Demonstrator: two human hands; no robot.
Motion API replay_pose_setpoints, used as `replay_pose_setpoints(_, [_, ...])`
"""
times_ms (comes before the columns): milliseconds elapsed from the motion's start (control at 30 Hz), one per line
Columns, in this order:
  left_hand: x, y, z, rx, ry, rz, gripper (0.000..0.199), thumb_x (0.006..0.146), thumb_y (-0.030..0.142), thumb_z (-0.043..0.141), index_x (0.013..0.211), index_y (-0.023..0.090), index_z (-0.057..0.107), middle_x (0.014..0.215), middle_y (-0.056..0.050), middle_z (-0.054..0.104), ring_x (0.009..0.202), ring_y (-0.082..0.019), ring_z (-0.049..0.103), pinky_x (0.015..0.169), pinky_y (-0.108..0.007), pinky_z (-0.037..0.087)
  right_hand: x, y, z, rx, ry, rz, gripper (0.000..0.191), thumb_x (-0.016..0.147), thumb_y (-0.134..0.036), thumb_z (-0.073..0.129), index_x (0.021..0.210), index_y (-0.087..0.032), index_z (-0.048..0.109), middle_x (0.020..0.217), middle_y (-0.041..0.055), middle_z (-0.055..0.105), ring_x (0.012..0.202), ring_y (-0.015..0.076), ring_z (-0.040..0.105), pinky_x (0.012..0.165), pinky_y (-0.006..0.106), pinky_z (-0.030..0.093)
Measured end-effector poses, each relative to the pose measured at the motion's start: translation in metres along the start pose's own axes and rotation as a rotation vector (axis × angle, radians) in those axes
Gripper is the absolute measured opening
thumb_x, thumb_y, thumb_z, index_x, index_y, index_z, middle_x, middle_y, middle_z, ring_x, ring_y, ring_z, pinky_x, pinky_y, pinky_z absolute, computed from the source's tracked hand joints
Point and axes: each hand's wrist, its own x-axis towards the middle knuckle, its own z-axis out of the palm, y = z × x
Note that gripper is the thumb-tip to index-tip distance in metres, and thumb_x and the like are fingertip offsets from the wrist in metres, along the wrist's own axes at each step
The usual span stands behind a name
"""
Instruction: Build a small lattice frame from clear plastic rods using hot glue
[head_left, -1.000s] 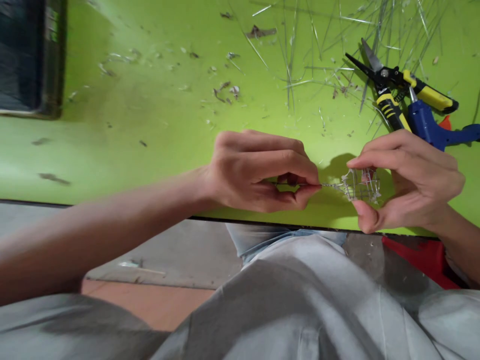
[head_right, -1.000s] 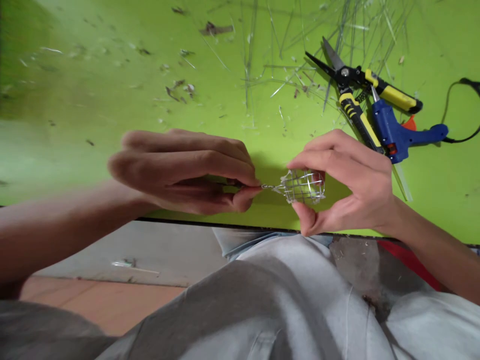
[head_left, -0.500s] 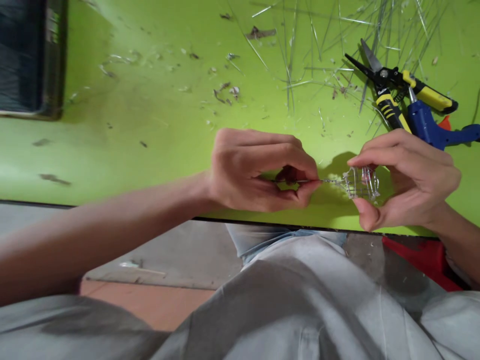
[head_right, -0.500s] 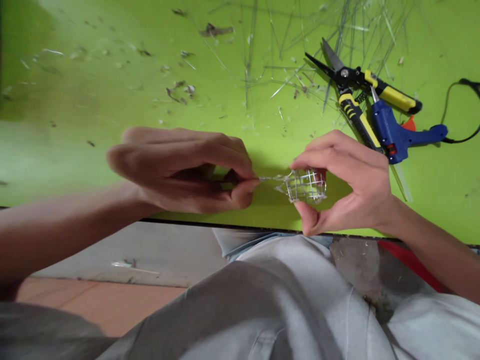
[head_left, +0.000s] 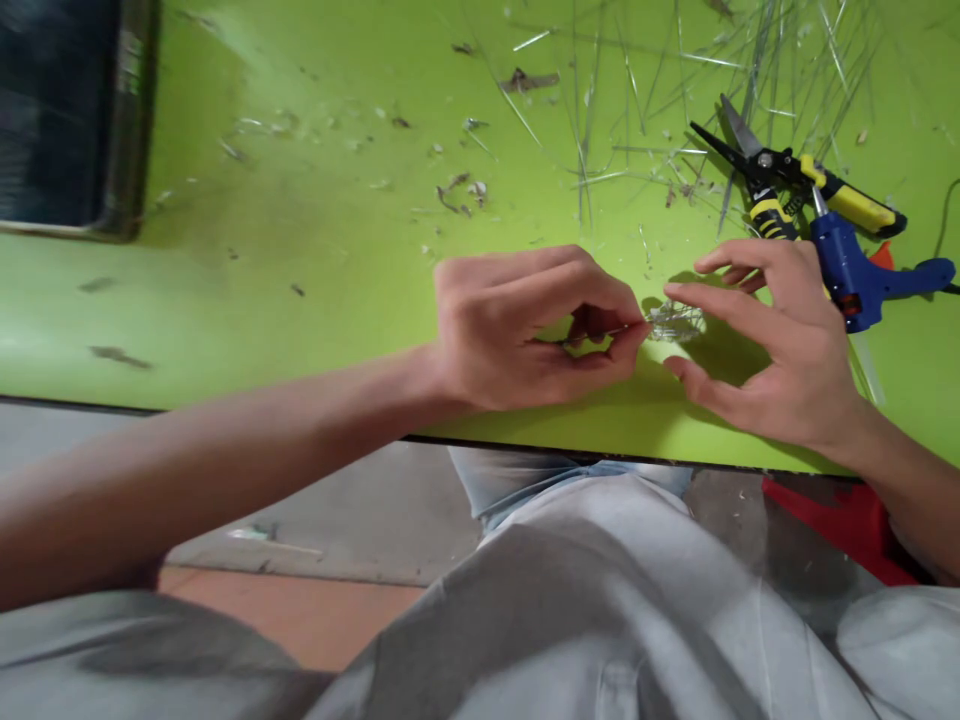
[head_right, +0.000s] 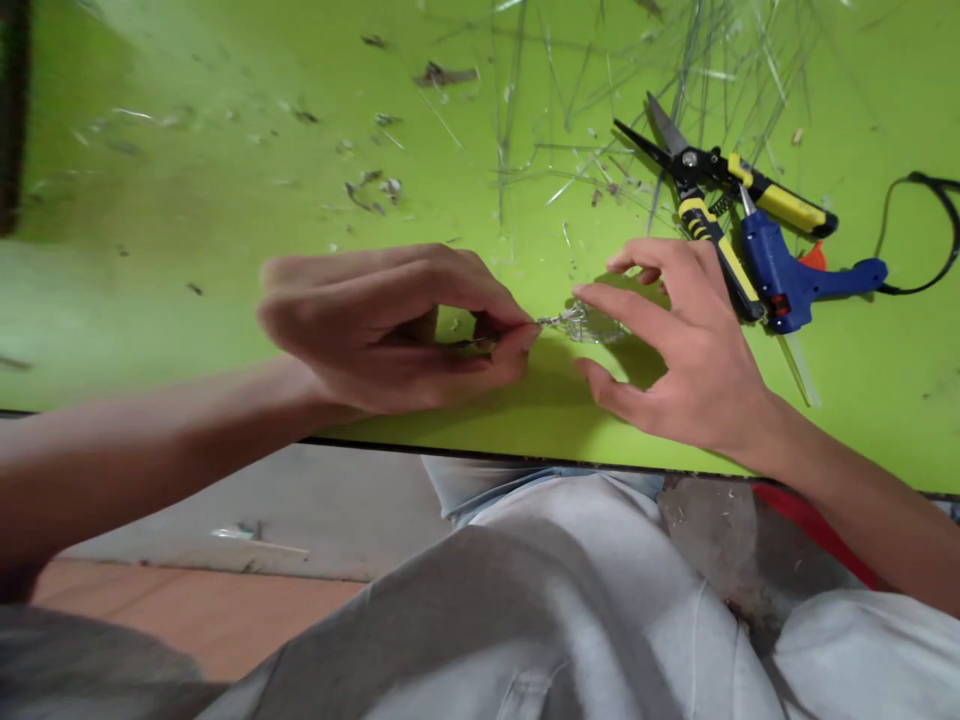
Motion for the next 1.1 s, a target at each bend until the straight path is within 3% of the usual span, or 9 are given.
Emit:
replay_pose_setpoints(67, [0.002, 0.001, 0.003, -0.001, 0.049, 0.005, 0.011, 0.102, 0.019, 0.074, 0.092, 0.024, 0.073, 0.072, 0.009, 0.076, 0.055, -0.004, 0.061, 0.053, -0.017, 0.051, 0.001, -0.002, -0.002, 0.037, 0.051, 0.025, 0.033, 0.097, -0.033, 0.089, 0.13, -0.037, 0.086, 0.13, 0.0096, 0.081, 0.117, 0.0347, 0.077, 0.099, 0.058, 0.067])
replay_pose_setpoints(167, [0.006, 0.003, 0.004, -0.041, 0.017, 0.006, 0.011, 0.097, 0.017, 0.078, 0.091, 0.024, 0.074, 0.072, 0.008, 0.076, 0.055, -0.005, 0.063, 0.054, -0.017, 0.054, 0.003, -0.002, -0.002, 0.074, 0.111, 0.067, 0.026, 0.097, -0.027, 0.09, 0.119, -0.04, 0.089, 0.123, 0.007, 0.084, 0.11, 0.0325, 0.08, 0.094, 0.054, 0.069])
replay_pose_setpoints(400, [0.003, -0.003, 0.008, -0.054, 0.064, 0.048, 0.008, 0.098, 0.014, 0.079, 0.092, 0.019, 0.076, 0.074, 0.007, 0.075, 0.06, -0.003, 0.065, 0.058, -0.015, 0.052, 0.015, -0.004, 0.002, 0.027, 0.241, 0.05, 0.015, 0.098, -0.019, 0.087, 0.098, -0.034, 0.086, 0.093, 0.0035, 0.087, 0.085, 0.0248, 0.083, 0.075, 0.044, 0.071])
replay_pose_setpoints(600, [0.002, -0.004, 0.004, -0.035, -0.055, -0.029, 0.006, 0.098, 0.023, 0.078, 0.092, 0.025, 0.077, 0.076, 0.004, 0.079, 0.058, -0.008, 0.067, 0.056, -0.021, 0.051, 0.017, -0.015, 0.007, 0.341, 0.187, 0.157, 0.01, 0.097, -0.025, 0.083, 0.099, -0.034, 0.087, 0.09, 0.0003, 0.087, 0.076, 0.0231, 0.08, 0.068, 0.042, 0.069])
replay_pose_setpoints(733, [0.0, -0.001, 0.004, -0.043, -0.124, -0.117, 0.01, 0.101, 0.031, 0.079, 0.093, 0.025, 0.08, 0.076, 0.002, 0.08, 0.059, -0.011, 0.069, 0.059, -0.023, 0.053, 0.013, -0.018, 0.012, 0.391, 0.204, 0.258, 0.008, 0.101, -0.027, 0.082, 0.095, -0.03, 0.086, 0.086, 0.0013, 0.085, 0.072, 0.0204, 0.077, 0.067, 0.038, 0.067])
replay_pose_setpoints(933, [0.001, 0.007, 0.007, -0.096, -0.103, -0.102, 0.01, 0.106, 0.028, 0.077, 0.099, 0.024, 0.084, 0.08, 0.002, 0.083, 0.062, -0.007, 0.072, 0.064, -0.017, 0.055, 0.011, -0.024, 0.016, 0.456, 0.175, 0.248, 0.009, 0.104, -0.027, 0.08, 0.096, -0.028, 0.083, 0.084, 0.0004, 0.081, 0.071, 0.0177, 0.073, 0.066, 0.034, 0.063])
replay_pose_setpoints(1100, [0.002, 0.014, 0.005, -0.048, -0.118, -0.126, 0.02, 0.107, 0.029, 0.07, 0.093, 0.024, 0.084, 0.076, 0.001, 0.081, 0.058, -0.009, 0.068, 0.062, -0.02, 0.055, 0.014, -0.031, 0.015, 0.578, 0.151, 0.266, 0.015, 0.096, -0.013, 0.083, 0.094, -0.027, 0.078, 0.084, -0.0015, 0.075, 0.072, 0.0151, 0.068, 0.065, 0.031, 0.059])
